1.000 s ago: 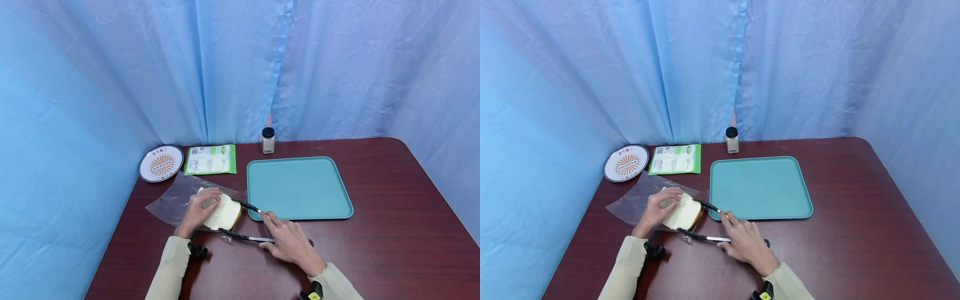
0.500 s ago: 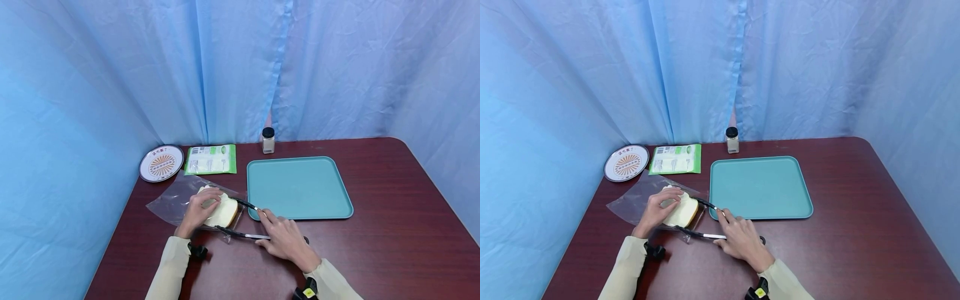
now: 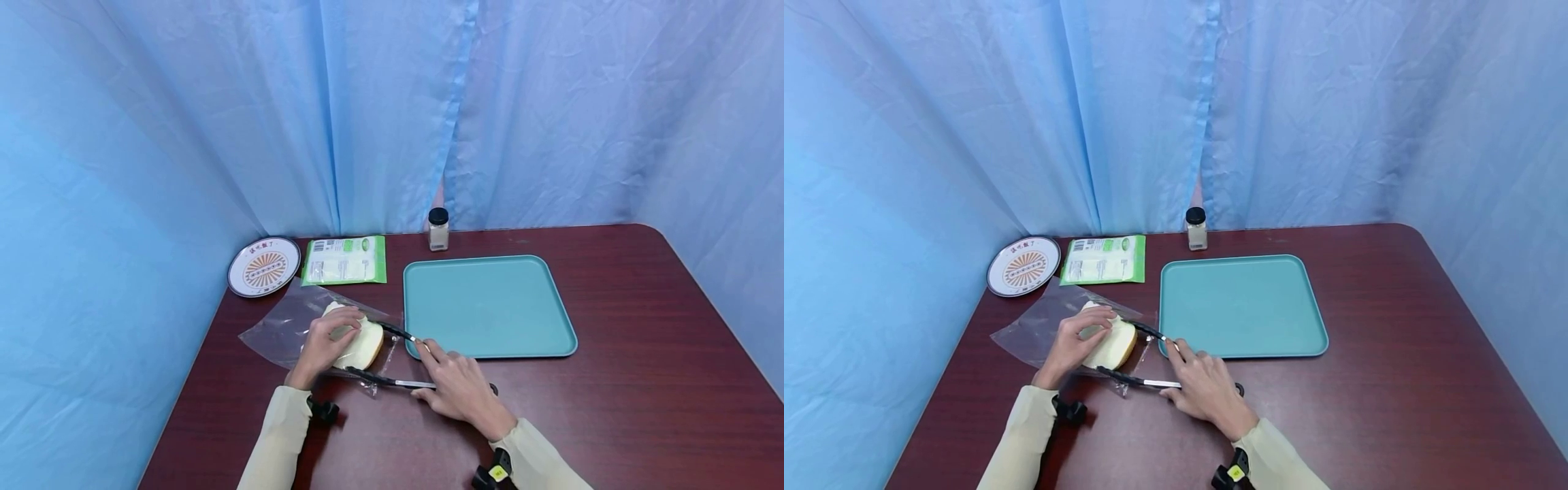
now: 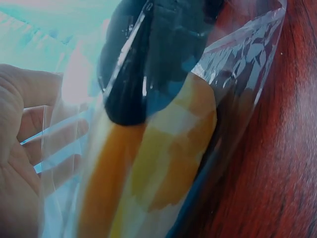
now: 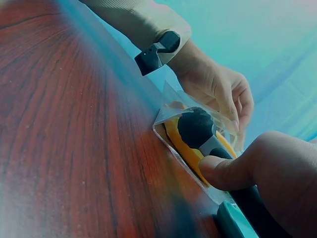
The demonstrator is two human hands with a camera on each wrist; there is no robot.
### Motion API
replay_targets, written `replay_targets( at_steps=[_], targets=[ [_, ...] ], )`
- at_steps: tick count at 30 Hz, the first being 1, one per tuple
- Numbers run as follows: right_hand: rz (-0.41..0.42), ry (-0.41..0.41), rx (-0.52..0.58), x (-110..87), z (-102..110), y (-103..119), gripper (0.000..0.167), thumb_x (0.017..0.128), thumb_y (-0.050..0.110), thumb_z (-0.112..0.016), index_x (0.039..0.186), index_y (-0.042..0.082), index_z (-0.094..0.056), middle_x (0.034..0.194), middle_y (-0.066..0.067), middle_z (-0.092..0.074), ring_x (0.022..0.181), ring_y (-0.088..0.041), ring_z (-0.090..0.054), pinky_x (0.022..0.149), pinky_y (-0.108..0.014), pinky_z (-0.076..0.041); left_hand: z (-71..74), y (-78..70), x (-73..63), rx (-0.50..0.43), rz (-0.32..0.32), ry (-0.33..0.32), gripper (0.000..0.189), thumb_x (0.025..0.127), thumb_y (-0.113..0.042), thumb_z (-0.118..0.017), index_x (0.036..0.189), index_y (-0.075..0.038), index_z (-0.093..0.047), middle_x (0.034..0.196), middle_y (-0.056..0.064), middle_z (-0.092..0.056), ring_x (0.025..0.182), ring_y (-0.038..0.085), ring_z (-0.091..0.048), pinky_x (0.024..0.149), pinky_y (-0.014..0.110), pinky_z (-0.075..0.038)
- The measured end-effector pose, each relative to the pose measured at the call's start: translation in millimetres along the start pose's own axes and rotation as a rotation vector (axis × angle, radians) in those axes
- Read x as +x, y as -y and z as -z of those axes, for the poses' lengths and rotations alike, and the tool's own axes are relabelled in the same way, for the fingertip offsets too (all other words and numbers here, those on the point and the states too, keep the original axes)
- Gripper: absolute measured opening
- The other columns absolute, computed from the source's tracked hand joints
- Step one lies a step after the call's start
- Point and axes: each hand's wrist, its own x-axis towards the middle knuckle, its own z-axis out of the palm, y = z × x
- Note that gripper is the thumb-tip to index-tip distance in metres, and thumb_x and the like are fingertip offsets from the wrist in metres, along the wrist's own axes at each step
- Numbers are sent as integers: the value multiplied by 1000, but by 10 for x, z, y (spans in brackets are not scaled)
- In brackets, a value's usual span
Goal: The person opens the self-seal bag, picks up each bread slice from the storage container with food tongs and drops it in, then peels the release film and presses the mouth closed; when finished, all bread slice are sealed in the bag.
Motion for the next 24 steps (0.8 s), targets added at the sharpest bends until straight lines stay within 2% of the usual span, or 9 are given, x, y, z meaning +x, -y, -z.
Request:
replay_targets(
  at_steps=[11, 18, 24],
  targets=[
    [-3, -38, 29, 28, -73, 39, 88, 73, 62, -79, 140, 8, -57, 124, -5, -69, 60, -19, -64, 49, -33, -54, -7, -21, 6, 6, -2, -8, 17, 75, 15, -76, 83, 0, -75, 101, 20, -77, 105, 41, -70, 100, 40, -54],
    [-8, -42, 30, 53, -104, 60, 89, 73, 61, -79, 141, 8, -56, 126, -5, -68, 63, -20, -66, 50, -35, -55, -5, -11, 5, 7, -2, -2, 17, 77, 14, -76, 85, -1, -76, 103, 19, -77, 106, 39, -69, 99, 41, -55],
    [-8, -50, 35, 84, -146, 65, 89, 73, 61, -79, 140, 9, -57, 126, -6, -68, 64, -21, -67, 50, -36, -55, -4, -3, 15, 1, 11, 10, 16, 78, 13, -76, 86, -1, -76, 104, 17, -77, 107, 39, -69, 98, 47, -54]
  ],
)
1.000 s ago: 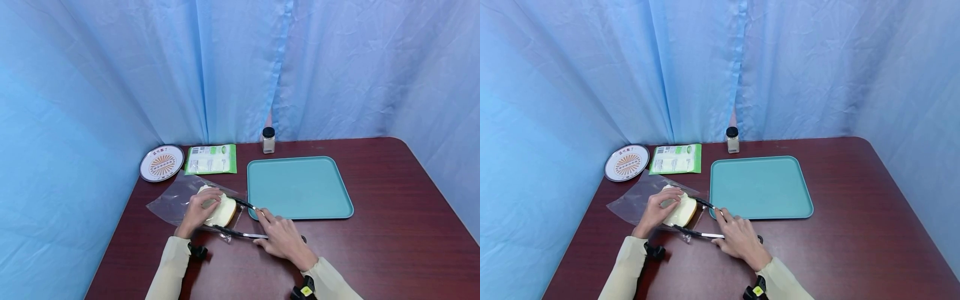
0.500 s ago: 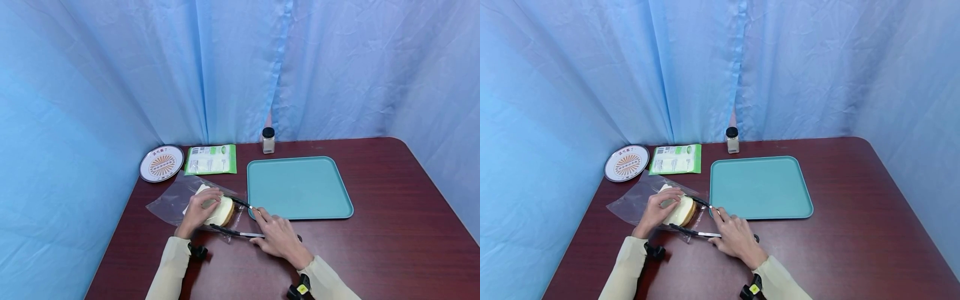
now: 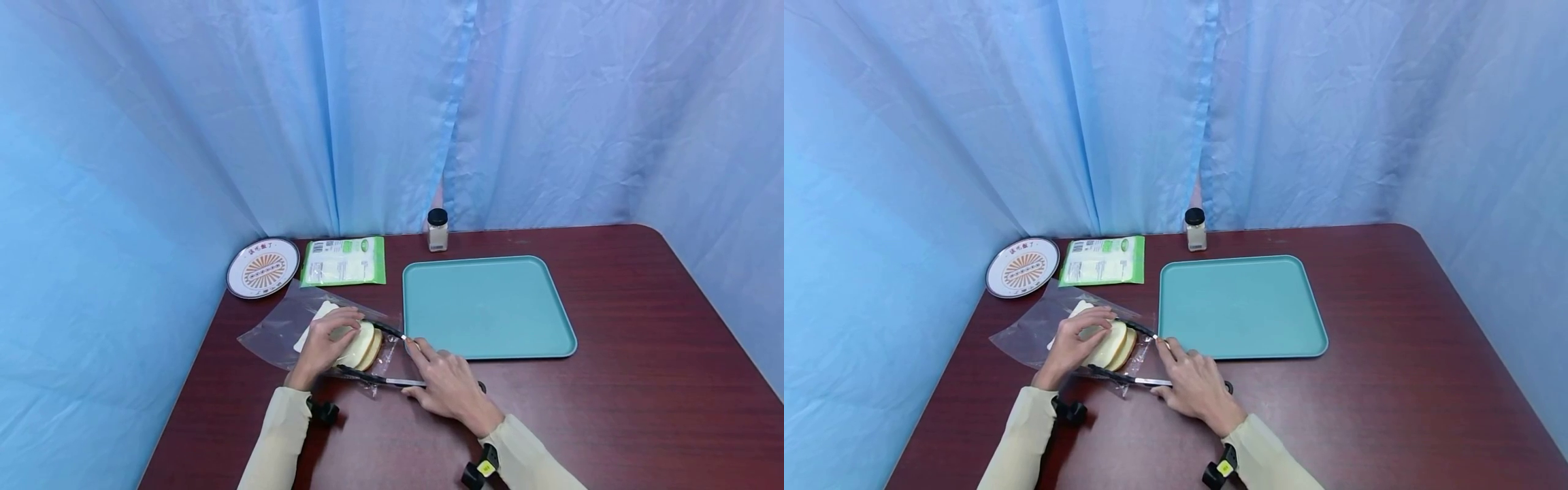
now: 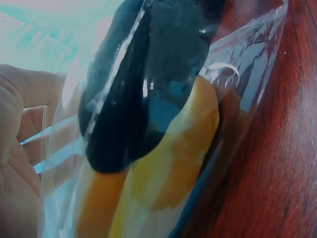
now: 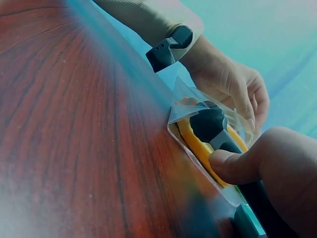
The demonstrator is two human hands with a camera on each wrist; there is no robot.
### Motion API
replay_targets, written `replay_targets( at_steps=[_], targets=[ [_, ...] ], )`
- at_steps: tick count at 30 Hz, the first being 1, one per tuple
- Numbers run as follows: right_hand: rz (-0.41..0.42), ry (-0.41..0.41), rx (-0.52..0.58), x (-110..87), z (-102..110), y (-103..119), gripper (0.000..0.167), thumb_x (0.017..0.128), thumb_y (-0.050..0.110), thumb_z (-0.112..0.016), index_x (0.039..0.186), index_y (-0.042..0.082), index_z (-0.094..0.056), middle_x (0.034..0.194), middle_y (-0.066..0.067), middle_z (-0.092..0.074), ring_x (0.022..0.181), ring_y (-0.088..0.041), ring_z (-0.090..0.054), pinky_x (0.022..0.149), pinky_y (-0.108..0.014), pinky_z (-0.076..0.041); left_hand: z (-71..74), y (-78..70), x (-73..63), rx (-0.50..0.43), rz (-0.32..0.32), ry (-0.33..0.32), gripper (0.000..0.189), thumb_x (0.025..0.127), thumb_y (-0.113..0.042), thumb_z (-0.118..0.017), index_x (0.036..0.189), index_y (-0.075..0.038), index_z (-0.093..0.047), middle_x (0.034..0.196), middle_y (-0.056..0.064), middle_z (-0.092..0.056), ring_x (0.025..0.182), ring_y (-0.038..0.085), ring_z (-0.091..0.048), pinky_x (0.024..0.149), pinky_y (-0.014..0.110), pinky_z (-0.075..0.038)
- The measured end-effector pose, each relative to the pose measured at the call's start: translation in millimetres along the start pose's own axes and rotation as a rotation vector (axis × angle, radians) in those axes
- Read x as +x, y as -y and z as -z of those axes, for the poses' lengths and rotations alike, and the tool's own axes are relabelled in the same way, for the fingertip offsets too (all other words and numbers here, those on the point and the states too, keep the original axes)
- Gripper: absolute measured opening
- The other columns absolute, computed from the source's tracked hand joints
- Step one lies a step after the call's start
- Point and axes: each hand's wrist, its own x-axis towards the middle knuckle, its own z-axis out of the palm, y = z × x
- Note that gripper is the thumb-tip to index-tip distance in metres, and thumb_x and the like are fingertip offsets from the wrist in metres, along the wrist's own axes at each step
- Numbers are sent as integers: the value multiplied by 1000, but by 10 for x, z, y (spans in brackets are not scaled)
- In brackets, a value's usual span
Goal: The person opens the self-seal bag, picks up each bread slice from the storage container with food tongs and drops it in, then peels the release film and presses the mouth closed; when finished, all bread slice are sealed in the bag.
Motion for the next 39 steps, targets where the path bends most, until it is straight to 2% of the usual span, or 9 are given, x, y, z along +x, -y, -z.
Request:
replay_targets(
  at_steps=[7, 12, 17, 28, 31, 36, 39],
  targets=[
    [15, 2, -19, 63, -28, 26, 90, 71, 63, -79, 139, 8, -57, 124, -7, -69, 63, -21, -66, 49, -35, -54, -7, 9, -2, -9, -29, -16, 15, 78, 12, -76, 85, 0, -76, 102, 19, -77, 104, 40, -70, 97, 45, -55],
    [9, 45, -26, 116, -5, 63, 88, 73, 64, -77, 138, 9, -57, 126, -7, -68, 65, -22, -68, 49, -35, -55, 6, -14, 0, 3, -10, -7, 13, 78, 11, -77, 85, 0, -75, 103, 18, -77, 106, 37, -70, 102, 35, -54],
    [-3, 110, -45, 165, 21, 95, 88, 76, 66, -74, 140, 10, -56, 129, -7, -66, 69, -22, -69, 50, -34, -55, 13, -22, -2, 15, 1, 9, 12, 79, 10, -77, 85, 1, -75, 105, 17, -77, 108, 36, -69, 103, 32, -54],
    [-40, 165, -41, 198, 49, 117, 92, 74, 69, -74, 142, 9, -54, 130, -6, -66, 68, -23, -69, 53, -35, -56, 7, -23, -5, 20, -17, -6, 13, 78, 11, -77, 84, 1, -75, 102, 19, -77, 104, 39, -70, 96, 45, -56],
    [-55, 170, -27, 193, 62, 117, 93, 73, 68, -75, 141, 9, -54, 130, -5, -66, 69, -23, -69, 53, -35, -57, -6, -23, -7, 28, 0, -9, 13, 76, 14, -76, 83, 3, -75, 101, 22, -76, 104, 41, -70, 96, 48, -55],
    [-77, 182, -5, 177, 103, 114, 93, 73, 68, -76, 142, 9, -54, 131, -7, -67, 70, -24, -70, 54, -37, -57, -24, -13, -10, 43, -3, -14, 14, 74, 19, -75, 82, 7, -73, 99, 27, -75, 103, 46, -68, 94, 52, -54],
    [-93, 199, -1, 172, 144, 105, 94, 74, 69, -74, 144, 10, -53, 133, -8, -66, 73, -25, -71, 56, -38, -58, -18, -15, -4, 45, -17, -15, 13, 75, 17, -75, 82, 6, -73, 100, 24, -75, 103, 43, -69, 93, 51, -55]
  ],
)
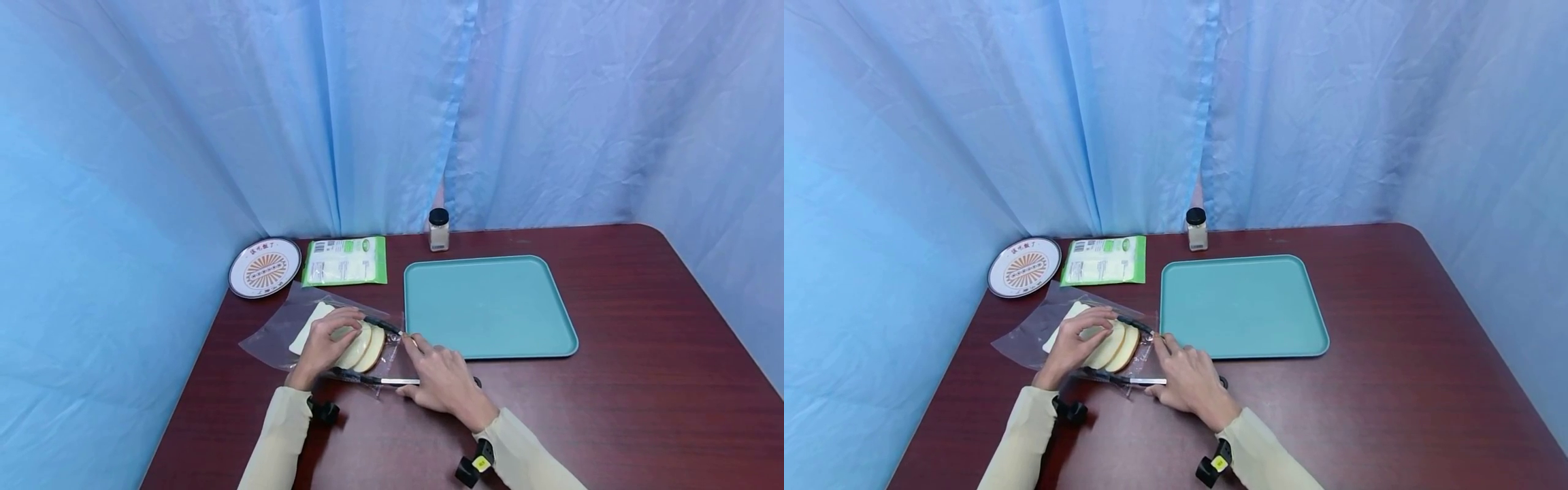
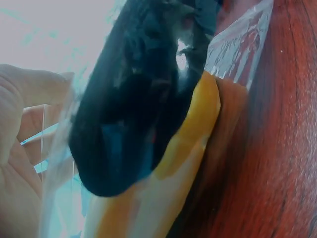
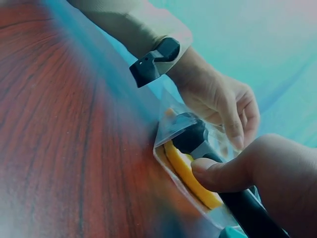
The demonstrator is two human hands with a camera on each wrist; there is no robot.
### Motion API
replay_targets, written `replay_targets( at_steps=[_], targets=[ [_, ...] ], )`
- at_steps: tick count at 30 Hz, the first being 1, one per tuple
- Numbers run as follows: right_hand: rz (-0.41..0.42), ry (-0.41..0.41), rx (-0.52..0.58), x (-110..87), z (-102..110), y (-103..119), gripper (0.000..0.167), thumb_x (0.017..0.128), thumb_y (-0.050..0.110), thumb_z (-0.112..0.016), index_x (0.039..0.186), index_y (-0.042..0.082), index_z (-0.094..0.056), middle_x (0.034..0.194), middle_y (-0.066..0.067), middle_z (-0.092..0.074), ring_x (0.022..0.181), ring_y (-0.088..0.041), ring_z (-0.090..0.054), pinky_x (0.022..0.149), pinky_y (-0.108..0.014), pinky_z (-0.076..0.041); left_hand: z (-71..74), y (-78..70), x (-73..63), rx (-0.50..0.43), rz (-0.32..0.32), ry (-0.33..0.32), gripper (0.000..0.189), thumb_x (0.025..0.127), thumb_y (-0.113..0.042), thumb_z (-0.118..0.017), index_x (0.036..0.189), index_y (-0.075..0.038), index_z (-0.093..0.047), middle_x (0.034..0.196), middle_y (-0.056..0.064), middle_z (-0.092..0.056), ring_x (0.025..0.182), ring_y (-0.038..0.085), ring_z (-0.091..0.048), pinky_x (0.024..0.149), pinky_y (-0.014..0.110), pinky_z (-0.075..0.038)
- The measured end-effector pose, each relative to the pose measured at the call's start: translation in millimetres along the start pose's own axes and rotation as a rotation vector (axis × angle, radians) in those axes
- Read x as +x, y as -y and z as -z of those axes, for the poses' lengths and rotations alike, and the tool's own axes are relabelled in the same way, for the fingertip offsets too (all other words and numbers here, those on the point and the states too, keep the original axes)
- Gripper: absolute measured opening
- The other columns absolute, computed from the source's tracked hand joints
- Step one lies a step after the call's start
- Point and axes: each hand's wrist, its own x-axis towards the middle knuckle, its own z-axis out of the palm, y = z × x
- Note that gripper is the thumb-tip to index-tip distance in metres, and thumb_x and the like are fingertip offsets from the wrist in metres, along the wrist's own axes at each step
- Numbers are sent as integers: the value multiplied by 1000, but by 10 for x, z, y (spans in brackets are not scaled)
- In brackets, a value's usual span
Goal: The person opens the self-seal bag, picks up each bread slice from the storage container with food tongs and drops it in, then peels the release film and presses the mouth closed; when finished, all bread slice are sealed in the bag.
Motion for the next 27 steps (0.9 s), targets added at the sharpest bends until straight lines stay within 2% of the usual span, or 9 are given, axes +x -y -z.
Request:
replay_targets(
  at_steps=[5, 8, 13, 20, 27],
  targets=[
    [-20, 9, 19, -37, 52, -21, 94, 73, 68, -75, 145, 11, -52, 134, -8, -65, 79, -27, -72, 60, -40, -59, 28, -12, 2, -17, 3, 11, 11, 78, 11, -76, 84, 2, -75, 103, 18, -77, 105, 38, -70, 96, 48, -55],
    [-24, -12, 34, -75, 64, -49, 95, 72, 67, -76, 145, 11, -52, 134, -8, -66, 80, -27, -73, 61, -41, -59, 31, -5, -1, -23, -2, 14, 9, 79, 9, -77, 86, 3, -76, 103, 17, -77, 106, 37, -70, 97, 47, -56],
    [-28, -51, 42, -162, 80, -113, 96, 69, 66, -79, 144, 10, -54, 133, -10, -67, 80, -26, -73, 62, -41, -60, 31, 4, 0, -12, -1, 21, 10, 79, 9, -77, 86, 3, -76, 104, 18, -77, 106, 37, -70, 100, 38, -56],
    [-14, -129, 43, -280, 114, -214, 100, 64, 66, -82, 142, 8, -56, 130, -8, -68, 79, -25, -73, 60, -41, -59, 26, -17, 14, -8, 5, 20, 10, 79, 10, -77, 86, 3, -76, 103, 18, -77, 107, 38, -70, 95, 51, -55],
    [-34, -142, 65, -392, 146, -295, 102, 64, 65, -83, 143, 8, -54, 133, -9, -67, 84, -27, -73, 62, -41, -60, 10, -3, 12, -6, 1, 16, 10, 79, 10, -77, 86, 3, -76, 104, 18, -77, 106, 39, -70, 95, 51, -55]
  ],
)
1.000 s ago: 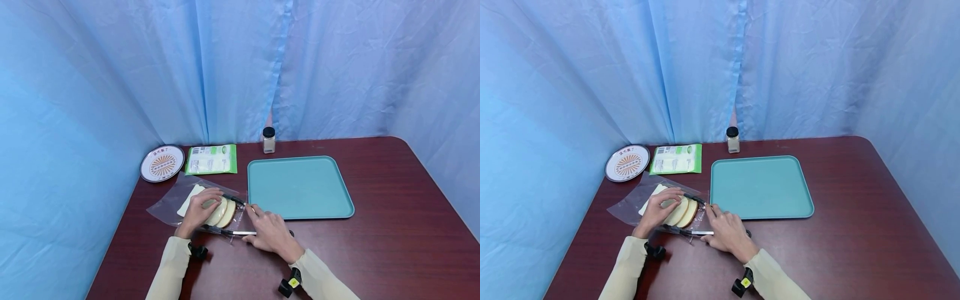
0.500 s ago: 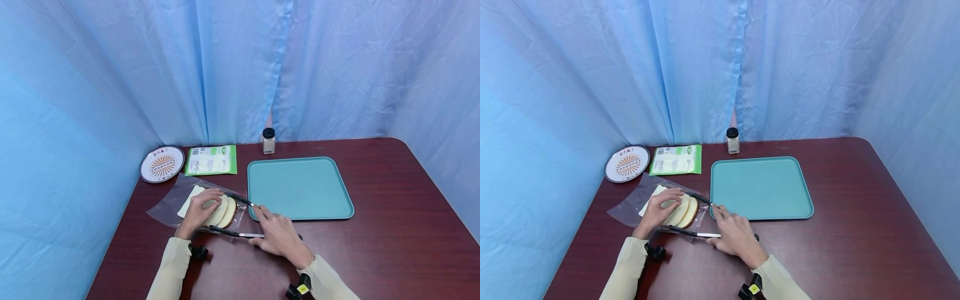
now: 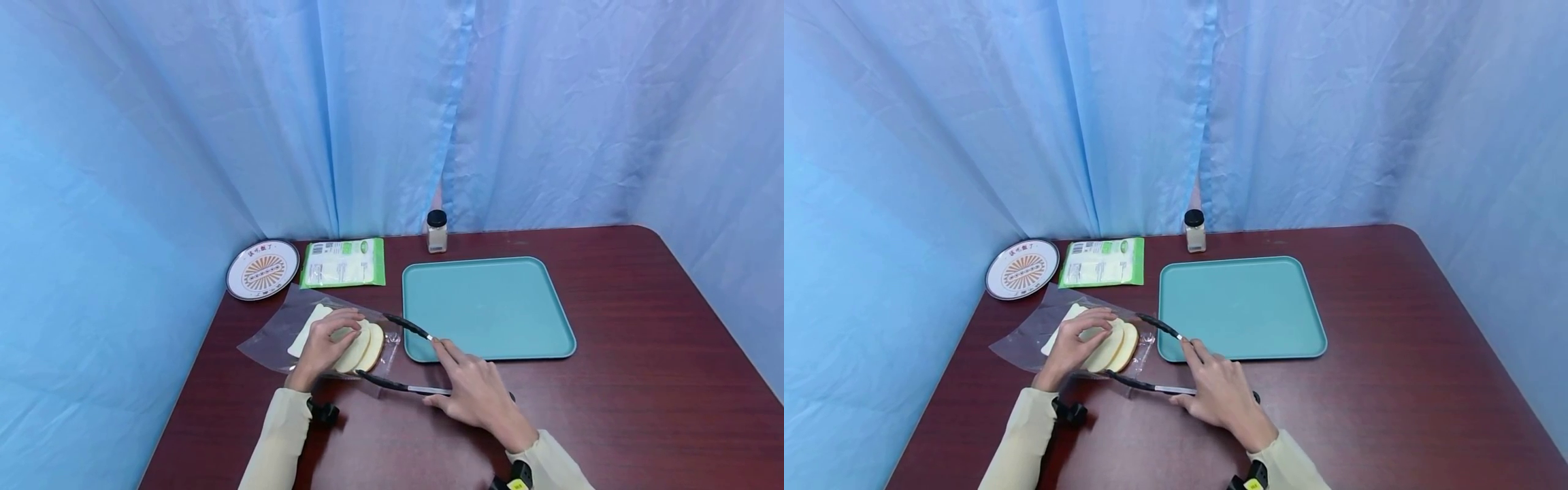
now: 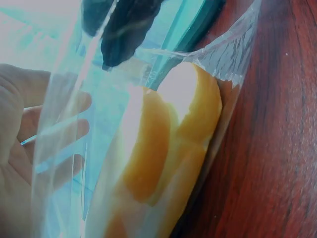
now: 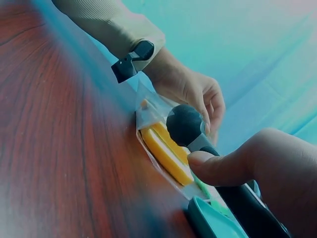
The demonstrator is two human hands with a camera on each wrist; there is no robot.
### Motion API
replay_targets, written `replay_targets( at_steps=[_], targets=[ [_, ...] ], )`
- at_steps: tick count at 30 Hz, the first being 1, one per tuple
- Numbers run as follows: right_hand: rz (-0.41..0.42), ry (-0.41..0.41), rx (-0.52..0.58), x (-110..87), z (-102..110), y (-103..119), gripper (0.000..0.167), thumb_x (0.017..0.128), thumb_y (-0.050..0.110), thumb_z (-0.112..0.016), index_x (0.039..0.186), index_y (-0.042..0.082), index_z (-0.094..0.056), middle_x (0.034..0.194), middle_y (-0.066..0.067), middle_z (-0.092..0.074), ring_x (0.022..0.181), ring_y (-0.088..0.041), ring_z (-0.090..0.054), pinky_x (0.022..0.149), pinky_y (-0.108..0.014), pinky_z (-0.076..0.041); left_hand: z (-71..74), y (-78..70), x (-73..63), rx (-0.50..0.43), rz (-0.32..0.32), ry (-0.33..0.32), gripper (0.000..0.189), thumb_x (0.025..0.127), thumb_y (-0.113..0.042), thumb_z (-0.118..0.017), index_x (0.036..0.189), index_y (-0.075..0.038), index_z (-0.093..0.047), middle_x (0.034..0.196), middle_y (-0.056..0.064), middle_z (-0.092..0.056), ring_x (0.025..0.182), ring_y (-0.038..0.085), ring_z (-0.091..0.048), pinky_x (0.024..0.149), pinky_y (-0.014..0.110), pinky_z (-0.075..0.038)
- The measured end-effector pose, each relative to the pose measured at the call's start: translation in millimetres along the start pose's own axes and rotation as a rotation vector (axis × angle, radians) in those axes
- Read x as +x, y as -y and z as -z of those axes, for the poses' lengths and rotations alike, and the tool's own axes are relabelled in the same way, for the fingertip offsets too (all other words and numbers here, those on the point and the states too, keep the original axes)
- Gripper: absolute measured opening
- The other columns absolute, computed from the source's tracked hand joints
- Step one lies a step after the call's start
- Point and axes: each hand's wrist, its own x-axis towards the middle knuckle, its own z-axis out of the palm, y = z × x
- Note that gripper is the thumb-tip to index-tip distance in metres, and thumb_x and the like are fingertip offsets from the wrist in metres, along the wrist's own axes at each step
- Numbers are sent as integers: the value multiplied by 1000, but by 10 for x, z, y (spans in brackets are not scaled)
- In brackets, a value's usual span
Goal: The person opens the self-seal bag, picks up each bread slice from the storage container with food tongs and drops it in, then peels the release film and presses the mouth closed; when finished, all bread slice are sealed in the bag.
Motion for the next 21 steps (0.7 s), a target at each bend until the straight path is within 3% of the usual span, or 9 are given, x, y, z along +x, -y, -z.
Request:
replay_targets(
  at_steps=[10, 15, 21],
  targets=[
    [-28, -23, 12, -106, 72, -141, 103, 64, 64, -84, 146, 10, -52, 134, -12, -67, 81, -27, -73, 54, -37, -55, 4, 15, -7, 4, 16, 0, 11, 78, 10, -78, 86, 3, -76, 105, 17, -77, 106, 37, -71, 96, 50, -55],
    [-34, -84, 18, -137, 110, -247, 104, 60, 62, -87, 143, 8, -54, 130, -13, -68, 81, -31, -74, 51, -40, -55, 12, -2, -10, 4, 30, 8, 11, 78, 8, -78, 87, 2, -76, 106, 17, -77, 107, 36, -70, 100, 40, -55],
    [-71, -139, -1, -171, 165, -415, 103, 58, 59, -89, 141, 9, -56, 129, -11, -69, 64, -27, -68, 43, -35, -48, 24, -13, -15, 0, 40, 14, 11, 80, 7, -78, 88, 0, -77, 106, 15, -77, 108, 34, -70, 102, 31, -55]
  ],
)
